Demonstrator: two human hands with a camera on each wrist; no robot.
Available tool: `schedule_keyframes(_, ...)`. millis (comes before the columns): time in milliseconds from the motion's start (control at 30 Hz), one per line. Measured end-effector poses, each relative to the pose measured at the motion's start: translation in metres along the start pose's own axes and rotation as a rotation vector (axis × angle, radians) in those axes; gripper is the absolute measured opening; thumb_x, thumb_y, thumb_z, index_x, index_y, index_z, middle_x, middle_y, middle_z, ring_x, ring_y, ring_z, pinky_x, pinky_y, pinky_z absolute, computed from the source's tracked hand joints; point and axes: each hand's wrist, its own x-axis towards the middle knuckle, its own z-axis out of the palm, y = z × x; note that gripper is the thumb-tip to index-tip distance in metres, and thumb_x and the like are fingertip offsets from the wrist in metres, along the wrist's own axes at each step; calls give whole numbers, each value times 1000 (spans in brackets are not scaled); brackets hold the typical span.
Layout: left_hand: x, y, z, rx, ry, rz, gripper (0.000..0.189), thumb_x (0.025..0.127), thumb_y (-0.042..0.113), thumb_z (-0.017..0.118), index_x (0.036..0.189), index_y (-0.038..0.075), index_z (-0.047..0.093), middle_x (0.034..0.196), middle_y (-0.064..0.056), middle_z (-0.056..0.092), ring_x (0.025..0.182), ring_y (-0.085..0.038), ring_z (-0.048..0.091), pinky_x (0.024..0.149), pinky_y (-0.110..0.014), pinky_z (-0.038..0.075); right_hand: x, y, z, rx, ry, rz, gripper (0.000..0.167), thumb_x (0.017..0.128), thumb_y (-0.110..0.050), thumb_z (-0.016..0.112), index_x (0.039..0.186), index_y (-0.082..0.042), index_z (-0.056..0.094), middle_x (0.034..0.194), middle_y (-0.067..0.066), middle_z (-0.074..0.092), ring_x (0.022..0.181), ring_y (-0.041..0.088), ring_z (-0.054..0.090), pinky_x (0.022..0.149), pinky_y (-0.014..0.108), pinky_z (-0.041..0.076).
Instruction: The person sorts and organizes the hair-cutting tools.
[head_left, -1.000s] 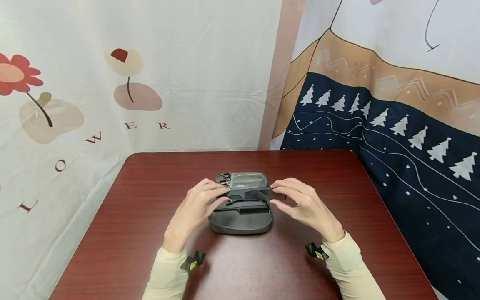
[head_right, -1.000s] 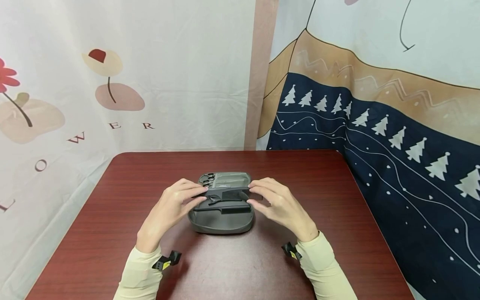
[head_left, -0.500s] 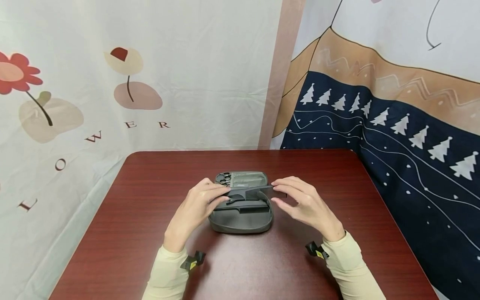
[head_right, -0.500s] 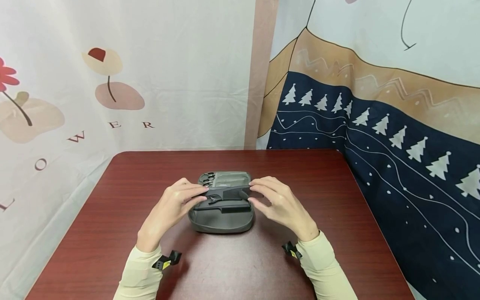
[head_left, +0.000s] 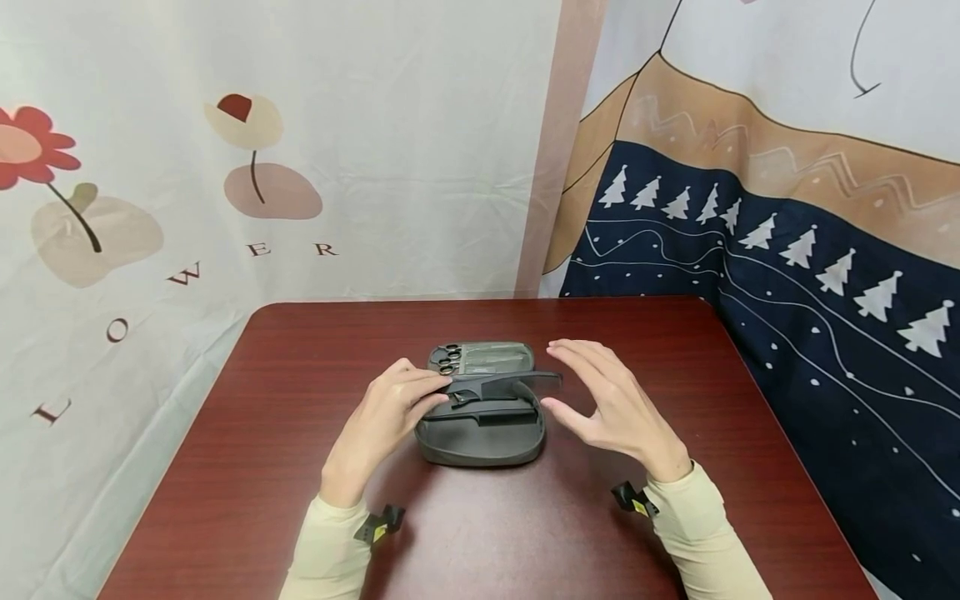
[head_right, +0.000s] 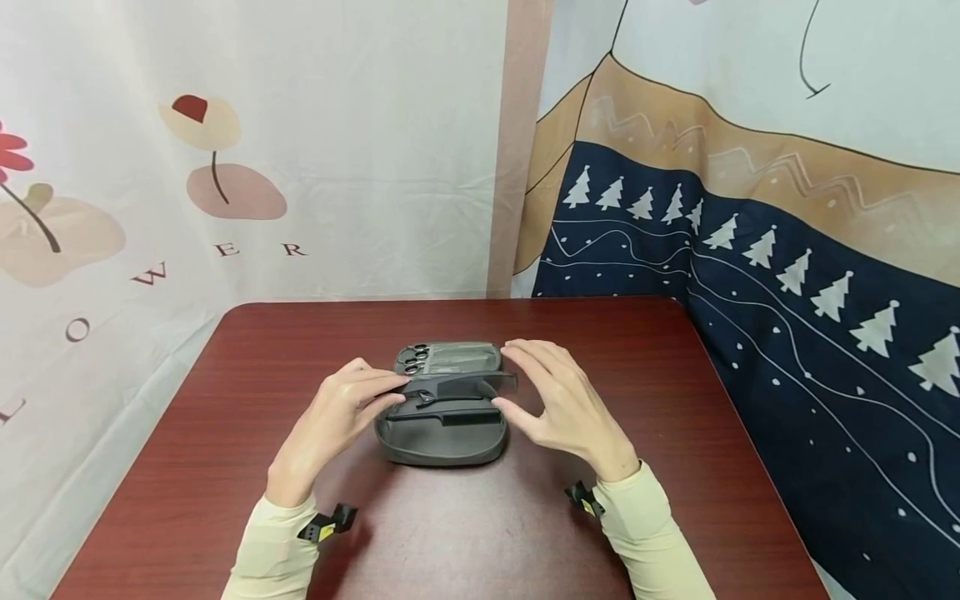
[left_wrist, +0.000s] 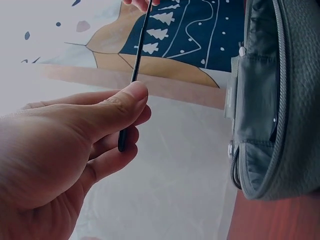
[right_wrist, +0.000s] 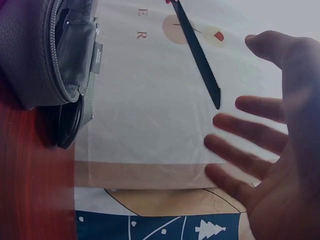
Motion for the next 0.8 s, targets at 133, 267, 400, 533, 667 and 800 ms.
schedule_keyframes(133, -5, -3, -1, 15, -9, 0, 28, 88, 3, 94, 115, 5, 88, 105, -4, 88, 87, -17, 65, 74, -29, 60, -1, -1, -2, -11, -42, 73, 81, 90, -32, 93, 163, -18, 60, 165, 9, 62, 153, 30, 56, 126, 57, 48)
schedule_keyframes(267, -12, -7, -3, 22, -21, -8, 27, 87, 1, 93, 113, 5, 88, 104, -4, 88, 86, -17, 63, 73, -29, 59, -4, 1, -3, 2, -81, 145, 83, 93, -36, 90, 166, -20, 56, 170, 8, 57, 156, 31, 53, 128, 62, 46)
schedule_keyframes(400, -21, -12, -5, 15, -63, -31, 25, 87, 0, 93, 110, 7, 88, 102, -2, 88, 84, -14, 61, 74, -28, 58, -10, 4, 0, 31, -134, 240, 79, 98, -39, 85, 168, -23, 53, 171, 7, 55, 158, 31, 51, 129, 65, 44)
schedule_keyframes(533, -29, -19, -6, 24, -98, -34, 22, 87, 0, 93, 108, 7, 88, 100, 0, 87, 84, -14, 62, 75, -29, 60, -19, 7, 7, 32, -161, 299, 73, 102, -41, 81, 167, -22, 54, 169, 8, 57, 157, 32, 53, 128, 66, 45)
schedule_keyframes(667, -33, -24, -6, 54, -112, 4, 23, 84, -1, 94, 106, 4, 88, 101, -3, 88, 84, -17, 64, 75, -33, 61, -26, 9, 16, 37, -186, 332, 70, 104, -43, 79, 166, -21, 55, 168, 9, 59, 157, 33, 54, 128, 65, 46)
schedule_keyframes(800, -36, -28, -5, 64, -140, 29, 24, 84, 0, 94, 106, 4, 89, 102, -5, 88, 85, -18, 66, 75, -33, 62, -32, 11, 24, 63, -223, 383, 68, 106, -45, 76, 166, -21, 55, 168, 9, 59, 158, 34, 54, 129, 66, 46)
